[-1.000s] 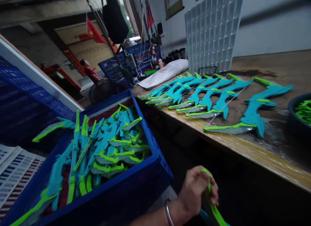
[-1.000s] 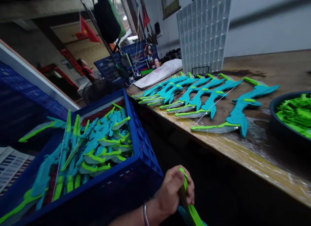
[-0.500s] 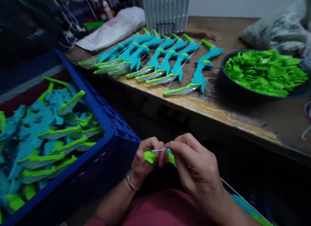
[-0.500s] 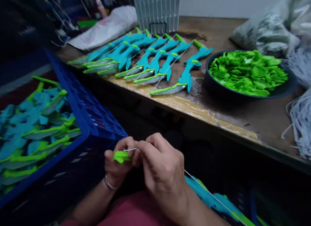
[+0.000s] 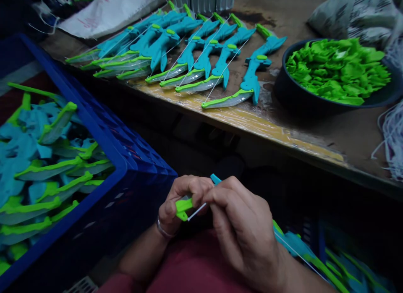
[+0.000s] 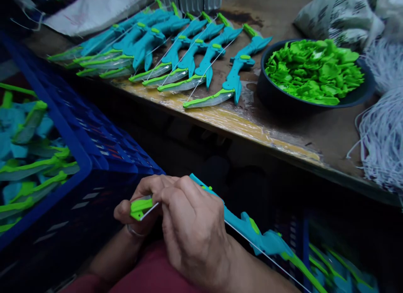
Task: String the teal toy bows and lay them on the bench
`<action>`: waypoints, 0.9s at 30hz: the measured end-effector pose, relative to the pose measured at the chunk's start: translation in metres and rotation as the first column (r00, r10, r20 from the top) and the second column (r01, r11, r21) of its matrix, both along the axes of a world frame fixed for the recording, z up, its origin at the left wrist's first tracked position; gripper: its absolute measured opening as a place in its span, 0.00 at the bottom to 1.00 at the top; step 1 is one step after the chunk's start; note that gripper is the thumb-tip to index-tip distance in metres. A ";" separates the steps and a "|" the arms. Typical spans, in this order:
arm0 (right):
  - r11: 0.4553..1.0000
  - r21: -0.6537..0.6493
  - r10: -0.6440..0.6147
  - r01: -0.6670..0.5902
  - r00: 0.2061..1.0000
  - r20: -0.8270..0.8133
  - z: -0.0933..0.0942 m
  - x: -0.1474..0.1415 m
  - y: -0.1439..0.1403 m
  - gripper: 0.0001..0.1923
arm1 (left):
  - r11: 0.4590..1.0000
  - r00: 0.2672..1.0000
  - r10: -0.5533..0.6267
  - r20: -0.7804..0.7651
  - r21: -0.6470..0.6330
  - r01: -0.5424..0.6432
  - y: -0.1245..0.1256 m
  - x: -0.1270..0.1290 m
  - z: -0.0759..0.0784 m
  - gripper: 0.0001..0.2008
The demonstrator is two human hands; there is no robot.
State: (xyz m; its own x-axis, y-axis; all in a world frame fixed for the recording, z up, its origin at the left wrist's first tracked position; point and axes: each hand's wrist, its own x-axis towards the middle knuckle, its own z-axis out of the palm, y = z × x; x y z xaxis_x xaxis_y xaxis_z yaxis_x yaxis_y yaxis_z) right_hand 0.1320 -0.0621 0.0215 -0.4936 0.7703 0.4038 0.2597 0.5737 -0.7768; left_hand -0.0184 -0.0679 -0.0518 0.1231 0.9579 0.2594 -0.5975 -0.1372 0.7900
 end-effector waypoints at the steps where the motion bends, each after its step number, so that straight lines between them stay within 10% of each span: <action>1: 1.000 -0.004 0.000 0.000 1.000 -0.002 -0.001 0.000 0.000 0.10 | 1.000 1.000 -0.008 -0.005 -0.002 0.008 0.000 0.000 0.000 0.25; 27: 0.998 0.062 0.015 -0.015 1.000 0.005 -0.004 -0.009 -0.005 0.10 | 0.999 1.000 -0.010 -0.001 -0.037 0.010 -0.001 0.004 -0.004 0.27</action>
